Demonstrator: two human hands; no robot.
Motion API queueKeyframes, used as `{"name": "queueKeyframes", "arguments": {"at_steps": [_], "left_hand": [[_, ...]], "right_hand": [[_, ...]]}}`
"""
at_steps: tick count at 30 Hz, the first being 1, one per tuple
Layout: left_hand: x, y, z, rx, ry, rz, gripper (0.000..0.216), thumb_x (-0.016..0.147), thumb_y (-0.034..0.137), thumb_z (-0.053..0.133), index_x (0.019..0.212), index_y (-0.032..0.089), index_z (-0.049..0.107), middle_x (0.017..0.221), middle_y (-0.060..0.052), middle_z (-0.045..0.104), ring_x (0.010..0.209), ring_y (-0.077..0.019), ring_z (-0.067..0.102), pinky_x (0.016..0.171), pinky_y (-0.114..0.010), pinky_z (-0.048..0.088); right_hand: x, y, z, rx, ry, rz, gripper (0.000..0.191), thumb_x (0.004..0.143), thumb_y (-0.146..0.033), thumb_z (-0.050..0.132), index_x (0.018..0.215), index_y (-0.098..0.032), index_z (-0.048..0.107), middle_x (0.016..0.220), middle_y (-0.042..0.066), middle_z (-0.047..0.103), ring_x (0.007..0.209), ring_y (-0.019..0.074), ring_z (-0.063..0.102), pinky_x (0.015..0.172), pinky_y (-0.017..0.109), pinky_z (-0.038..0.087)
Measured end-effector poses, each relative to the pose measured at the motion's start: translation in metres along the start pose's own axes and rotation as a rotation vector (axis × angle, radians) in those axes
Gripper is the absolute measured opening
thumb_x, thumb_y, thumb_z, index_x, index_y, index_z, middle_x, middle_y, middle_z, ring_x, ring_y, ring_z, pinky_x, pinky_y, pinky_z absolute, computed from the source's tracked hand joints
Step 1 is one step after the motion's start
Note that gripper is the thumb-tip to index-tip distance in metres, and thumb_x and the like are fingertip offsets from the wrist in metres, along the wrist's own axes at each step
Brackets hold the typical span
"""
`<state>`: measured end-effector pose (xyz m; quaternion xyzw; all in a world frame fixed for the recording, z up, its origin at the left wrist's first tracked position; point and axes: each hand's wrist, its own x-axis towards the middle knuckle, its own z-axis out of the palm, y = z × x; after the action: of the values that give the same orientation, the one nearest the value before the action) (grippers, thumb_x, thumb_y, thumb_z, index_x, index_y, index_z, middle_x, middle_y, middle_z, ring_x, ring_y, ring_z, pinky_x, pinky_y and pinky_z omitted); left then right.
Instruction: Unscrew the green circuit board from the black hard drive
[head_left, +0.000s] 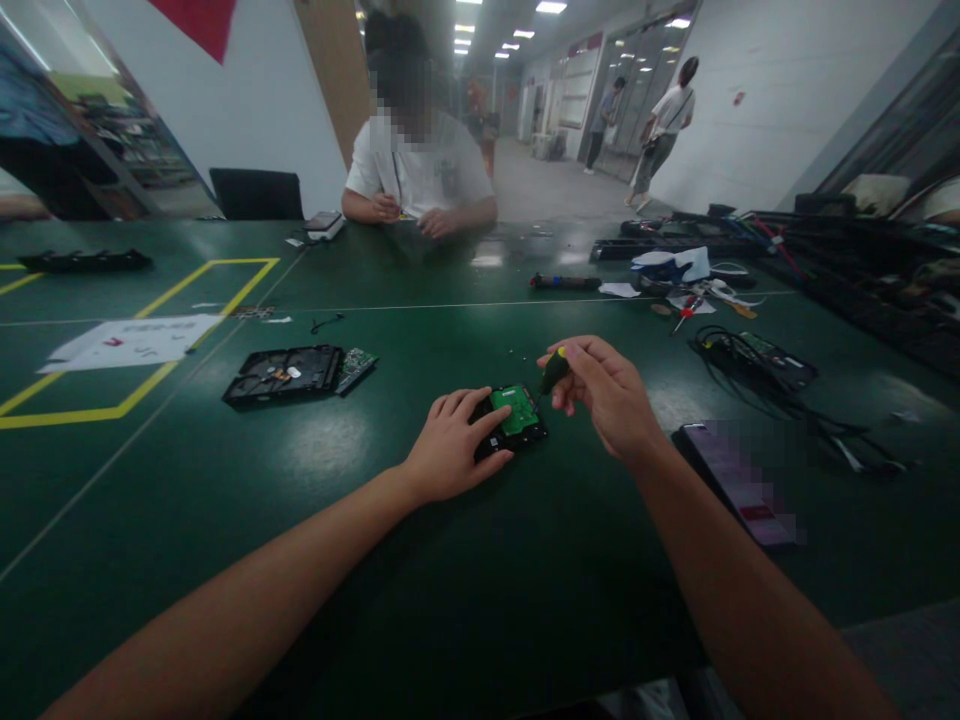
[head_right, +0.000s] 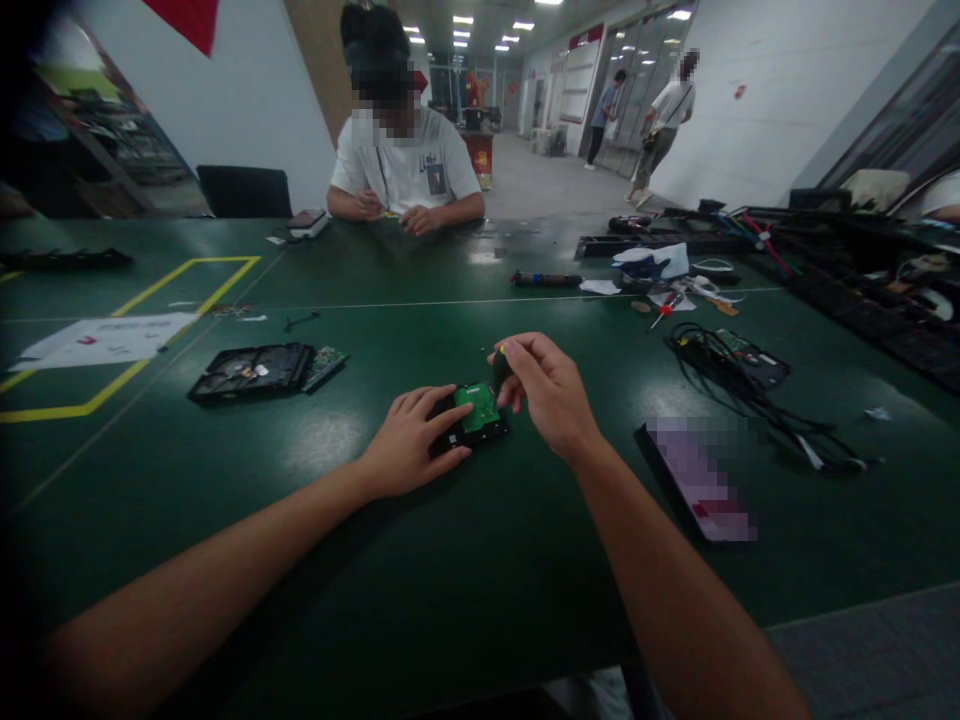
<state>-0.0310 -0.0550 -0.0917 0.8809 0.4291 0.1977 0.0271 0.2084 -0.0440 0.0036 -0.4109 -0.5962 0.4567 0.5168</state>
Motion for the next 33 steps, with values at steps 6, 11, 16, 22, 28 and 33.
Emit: {"name": "queueKeyframes", "arguments": {"at_steps": [6, 11, 16, 22, 28, 33], "left_hand": [[0.0000, -0.0004, 0.0002, -0.019, -0.003, -0.002, 0.064, 0.098, 0.058, 0.065, 0.156, 0.033, 0.053, 0.163, -0.013, 0.043, 0.144, -0.0407, 0.043, 0.116, -0.066, 0.038], [-0.0003, -0.0006, 0.0012, -0.007, 0.004, 0.000, 0.063, 0.098, 0.059, 0.065, 0.154, 0.033, 0.054, 0.162, -0.013, 0.043, 0.144, -0.0400, 0.043, 0.116, -0.064, 0.039], [0.0002, -0.0001, 0.0001, -0.002, -0.008, 0.001, 0.064, 0.098, 0.059, 0.064, 0.155, 0.031, 0.054, 0.162, -0.014, 0.043, 0.145, -0.0403, 0.042, 0.116, -0.064, 0.038], [0.0003, 0.0003, 0.0002, -0.007, 0.012, 0.001, 0.062, 0.098, 0.058, 0.064, 0.154, 0.033, 0.054, 0.161, -0.013, 0.045, 0.143, -0.0394, 0.044, 0.115, -0.064, 0.039], [0.0003, 0.0007, -0.0004, -0.007, 0.003, 0.000, 0.062, 0.098, 0.058, 0.064, 0.154, 0.032, 0.055, 0.161, -0.013, 0.044, 0.145, -0.0400, 0.043, 0.116, -0.064, 0.039], [0.0005, 0.0014, -0.0011, 0.005, -0.012, -0.003, 0.063, 0.098, 0.058, 0.064, 0.154, 0.030, 0.056, 0.162, -0.015, 0.044, 0.145, -0.0403, 0.042, 0.117, -0.064, 0.038]], "right_hand": [[-0.0011, -0.0014, -0.0016, -0.112, -0.013, -0.023, 0.031, 0.096, -0.056, 0.070, 0.101, -0.026, 0.073, 0.083, -0.001, 0.064, 0.054, 0.0075, 0.050, 0.045, 0.026, 0.035], [-0.0004, 0.0004, 0.0004, -0.052, -0.003, 0.009, 0.037, 0.094, -0.059, 0.072, 0.105, -0.024, 0.065, 0.097, 0.002, 0.071, 0.057, 0.0088, 0.059, 0.045, 0.026, 0.041], [0.0006, 0.0002, 0.0000, -0.033, 0.005, 0.001, 0.033, 0.098, -0.056, 0.067, 0.100, -0.022, 0.065, 0.101, 0.005, 0.074, 0.061, 0.0095, 0.061, 0.049, 0.026, 0.044], [-0.0007, 0.0004, 0.0015, -0.048, 0.015, 0.004, 0.035, 0.101, -0.059, 0.060, 0.109, -0.026, 0.069, 0.105, 0.004, 0.074, 0.053, 0.0069, 0.054, 0.042, 0.026, 0.034], [-0.0003, 0.0032, 0.0022, -0.031, 0.017, 0.009, 0.039, 0.099, -0.062, 0.062, 0.110, -0.025, 0.072, 0.100, 0.003, 0.072, 0.056, 0.0079, 0.057, 0.047, 0.026, 0.040], [0.0011, 0.0050, 0.0009, -0.016, 0.057, 0.013, 0.037, 0.096, -0.061, 0.069, 0.101, -0.024, 0.065, 0.100, 0.004, 0.075, 0.055, 0.0080, 0.057, 0.045, 0.026, 0.039]]}}
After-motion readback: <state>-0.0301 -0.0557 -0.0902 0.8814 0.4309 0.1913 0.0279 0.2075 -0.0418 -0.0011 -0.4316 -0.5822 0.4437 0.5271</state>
